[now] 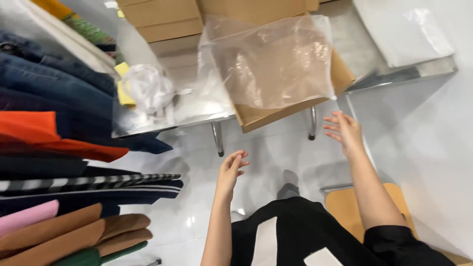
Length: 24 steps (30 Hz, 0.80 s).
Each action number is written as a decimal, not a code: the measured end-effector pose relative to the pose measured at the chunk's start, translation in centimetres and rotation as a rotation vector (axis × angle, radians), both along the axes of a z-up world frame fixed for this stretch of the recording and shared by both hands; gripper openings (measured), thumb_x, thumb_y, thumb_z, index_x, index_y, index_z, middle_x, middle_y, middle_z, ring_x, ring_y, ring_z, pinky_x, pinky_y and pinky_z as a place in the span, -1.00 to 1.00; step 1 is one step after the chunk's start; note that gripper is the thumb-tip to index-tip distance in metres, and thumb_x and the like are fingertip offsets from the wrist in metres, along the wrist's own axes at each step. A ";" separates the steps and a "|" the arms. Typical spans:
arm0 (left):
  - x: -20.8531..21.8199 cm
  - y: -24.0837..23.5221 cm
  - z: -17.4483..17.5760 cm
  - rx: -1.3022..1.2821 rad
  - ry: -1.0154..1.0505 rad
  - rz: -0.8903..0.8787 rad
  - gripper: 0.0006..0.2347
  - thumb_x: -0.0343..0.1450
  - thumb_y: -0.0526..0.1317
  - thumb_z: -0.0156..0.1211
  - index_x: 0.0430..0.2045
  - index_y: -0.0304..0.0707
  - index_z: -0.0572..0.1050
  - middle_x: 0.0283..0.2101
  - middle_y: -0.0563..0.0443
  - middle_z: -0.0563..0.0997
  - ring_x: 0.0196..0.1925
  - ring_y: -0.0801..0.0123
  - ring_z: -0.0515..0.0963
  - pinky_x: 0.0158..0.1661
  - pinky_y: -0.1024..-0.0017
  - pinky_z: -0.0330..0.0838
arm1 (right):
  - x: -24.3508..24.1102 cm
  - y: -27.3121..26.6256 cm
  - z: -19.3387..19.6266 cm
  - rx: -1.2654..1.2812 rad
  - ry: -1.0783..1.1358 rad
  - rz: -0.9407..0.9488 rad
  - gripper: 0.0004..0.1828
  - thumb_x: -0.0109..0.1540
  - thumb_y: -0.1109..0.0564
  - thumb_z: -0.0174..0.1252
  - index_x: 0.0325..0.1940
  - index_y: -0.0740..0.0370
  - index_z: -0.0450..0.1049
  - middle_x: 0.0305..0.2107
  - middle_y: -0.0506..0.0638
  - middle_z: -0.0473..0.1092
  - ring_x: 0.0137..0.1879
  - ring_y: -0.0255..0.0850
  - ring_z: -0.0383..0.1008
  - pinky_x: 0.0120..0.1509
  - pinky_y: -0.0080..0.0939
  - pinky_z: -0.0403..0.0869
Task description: The person unpacks garments from plastic bags inside cardboard boxes, removes them, and hangs them on a clothing rack. They also handle packing materials and ribbons, placing items on a table and organizing boxes.
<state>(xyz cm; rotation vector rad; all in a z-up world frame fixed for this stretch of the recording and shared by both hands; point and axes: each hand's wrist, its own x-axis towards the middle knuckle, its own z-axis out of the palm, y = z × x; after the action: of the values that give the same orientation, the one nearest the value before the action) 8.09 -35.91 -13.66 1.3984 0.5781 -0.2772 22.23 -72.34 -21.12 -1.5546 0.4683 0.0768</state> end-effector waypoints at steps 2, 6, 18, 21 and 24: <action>2.2 -3.1 -1.6 -0.023 -0.023 -0.002 -0.69 0.61 -0.15 0.03 0.19 -0.27 0.52 0.16 -0.12 0.69 0.04 0.33 0.69 -0.05 0.46 0.49 | 1.8 0.2 -0.3 0.058 0.006 0.010 -0.42 0.56 -0.22 -0.09 0.36 0.37 0.34 0.08 0.34 0.51 0.05 0.11 0.65 0.07 0.11 0.65; 6.6 -10.2 -2.8 -0.103 -0.043 -0.057 -0.69 0.63 -0.13 0.00 0.18 -0.27 0.52 0.15 -0.13 0.70 0.05 0.32 0.70 -0.04 0.46 0.48 | 5.3 0.9 -0.1 0.165 0.050 0.069 -0.20 0.48 -0.45 -0.13 0.32 0.34 0.40 0.02 0.26 0.58 -0.03 -0.04 0.69 -0.01 -0.14 0.66; 19.9 -21.4 -1.8 -0.609 -0.239 0.218 -0.47 0.67 0.04 -0.12 0.44 -0.42 0.23 0.41 -0.39 0.43 0.45 -0.15 0.41 0.34 0.08 0.36 | 9.2 -4.8 4.7 0.156 -0.196 0.307 -0.71 0.31 0.22 0.35 0.11 0.34 0.62 -0.01 0.13 0.56 0.03 -0.11 0.57 -0.01 -0.06 0.69; 21.3 -18.1 -7.2 -0.623 -0.195 0.418 -0.58 0.69 0.01 -0.17 0.31 -0.32 0.35 0.37 -0.36 0.46 0.42 -0.11 0.46 0.37 0.04 0.37 | 9.9 -8.1 6.6 0.102 -0.178 0.344 -0.76 0.35 0.26 0.27 0.08 0.44 0.61 -0.11 0.31 0.57 0.04 0.07 0.62 0.00 0.06 0.68; 21.4 -13.9 -13.6 -0.634 -0.244 0.672 -0.55 0.68 0.04 -0.11 0.37 -0.28 0.31 0.37 -0.21 0.43 0.38 -0.08 0.48 0.33 0.05 0.41 | 11.4 -11.2 4.7 0.110 -0.159 0.327 -0.79 0.41 0.23 0.20 0.06 0.44 0.58 -0.13 0.31 0.57 0.05 0.07 0.63 0.01 0.01 0.65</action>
<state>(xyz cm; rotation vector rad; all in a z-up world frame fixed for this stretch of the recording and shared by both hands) 29.53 -49.78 -27.30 0.5636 0.6493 0.2396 33.58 -83.52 -16.40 -1.5029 0.0800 0.2249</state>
